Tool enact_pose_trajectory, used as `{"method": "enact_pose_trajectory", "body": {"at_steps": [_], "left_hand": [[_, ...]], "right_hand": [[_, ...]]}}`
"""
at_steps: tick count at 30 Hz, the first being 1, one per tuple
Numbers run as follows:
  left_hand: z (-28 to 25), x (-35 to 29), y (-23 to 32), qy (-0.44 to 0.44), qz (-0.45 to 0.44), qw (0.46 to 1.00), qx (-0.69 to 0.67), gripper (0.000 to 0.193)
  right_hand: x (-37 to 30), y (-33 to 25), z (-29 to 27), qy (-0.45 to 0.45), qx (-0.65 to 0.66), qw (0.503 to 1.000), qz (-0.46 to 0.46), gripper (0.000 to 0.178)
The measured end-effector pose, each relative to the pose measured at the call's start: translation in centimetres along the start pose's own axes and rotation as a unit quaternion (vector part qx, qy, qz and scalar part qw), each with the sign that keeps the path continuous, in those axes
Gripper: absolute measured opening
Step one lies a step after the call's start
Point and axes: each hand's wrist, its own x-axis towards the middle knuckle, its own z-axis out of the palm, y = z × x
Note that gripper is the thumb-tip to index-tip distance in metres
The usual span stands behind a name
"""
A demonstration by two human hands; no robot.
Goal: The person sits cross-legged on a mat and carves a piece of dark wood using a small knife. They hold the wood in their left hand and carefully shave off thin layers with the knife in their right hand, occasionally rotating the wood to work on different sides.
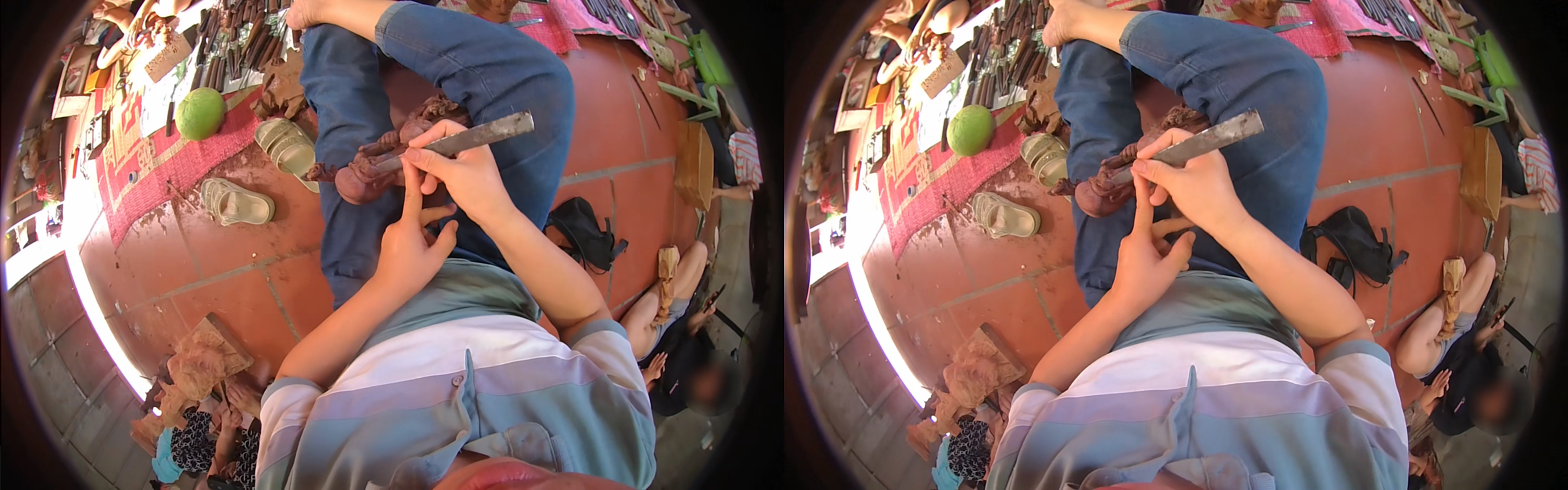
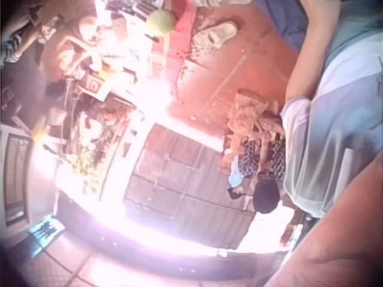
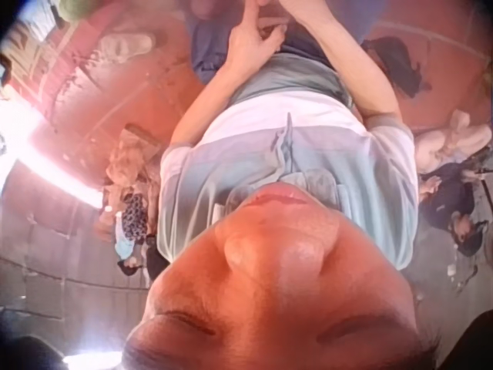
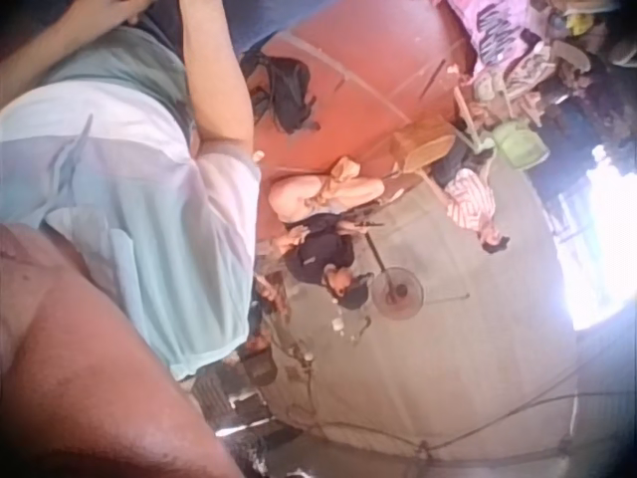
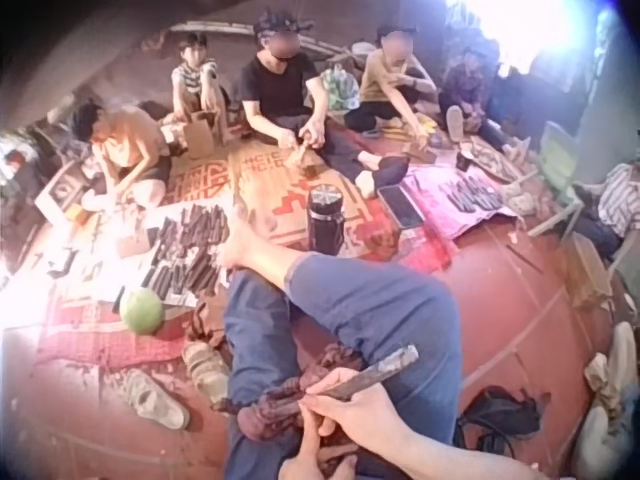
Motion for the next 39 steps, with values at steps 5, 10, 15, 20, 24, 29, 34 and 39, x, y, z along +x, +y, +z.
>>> {"method": "enact_pose_trajectory", "body": {"at_steps": [5, 10, 15, 20, 24, 29, 34, 39], "left_hand": [[-0.5, 0.8, 0.4, -0.057, -0.03, 0.997, 0.035, 0.092], [-1.2, 1.0, 0.8, -0.076, -0.03, 0.996, 0.036, 0.091], [-0.9, 1.0, 0.6, -0.077, -0.008, 0.997, 0.0, 0.091], [0.3, 0.2, -0.5, -0.03, 0.018, 0.999, 0.011, 0.093], [-0.5, 1.1, 0.3, -0.076, 0.002, 0.997, 0.029, 0.09], [0.3, -0.3, -1.0, 0.007, 0.065, 0.998, 0.02, 0.092], [-0.8, 0.8, -0.4, -0.043, 0.052, 0.993, 0.092, 0.092], [-0.6, 0.8, -0.1, -0.055, 0.028, 0.998, 0.013, 0.094]], "right_hand": [[0.6, -0.1, -1.0, 0.004, -0.012, 1.0, 0.007, 0.01], [0.9, 0.1, -1.2, -0.005, -0.001, 1.0, -0.008, 0.009], [0.2, 0.5, -1.2, 0.033, -0.024, 0.999, -0.034, 0.01], [-0.1, 0.2, -0.5, -0.002, -0.009, 1.0, -0.001, 0.01], [0.3, 0.3, -1.6, 0.013, -0.032, 0.999, -0.021, 0.01], [-0.2, -0.2, -0.3, -0.022, -0.045, 0.999, 0.007, 0.012], [0.5, -0.5, -1.5, -0.006, -0.056, 0.998, 0.022, 0.014], [0.6, -0.6, -1.4, 0.007, -0.053, 0.999, 0.004, 0.012]]}}
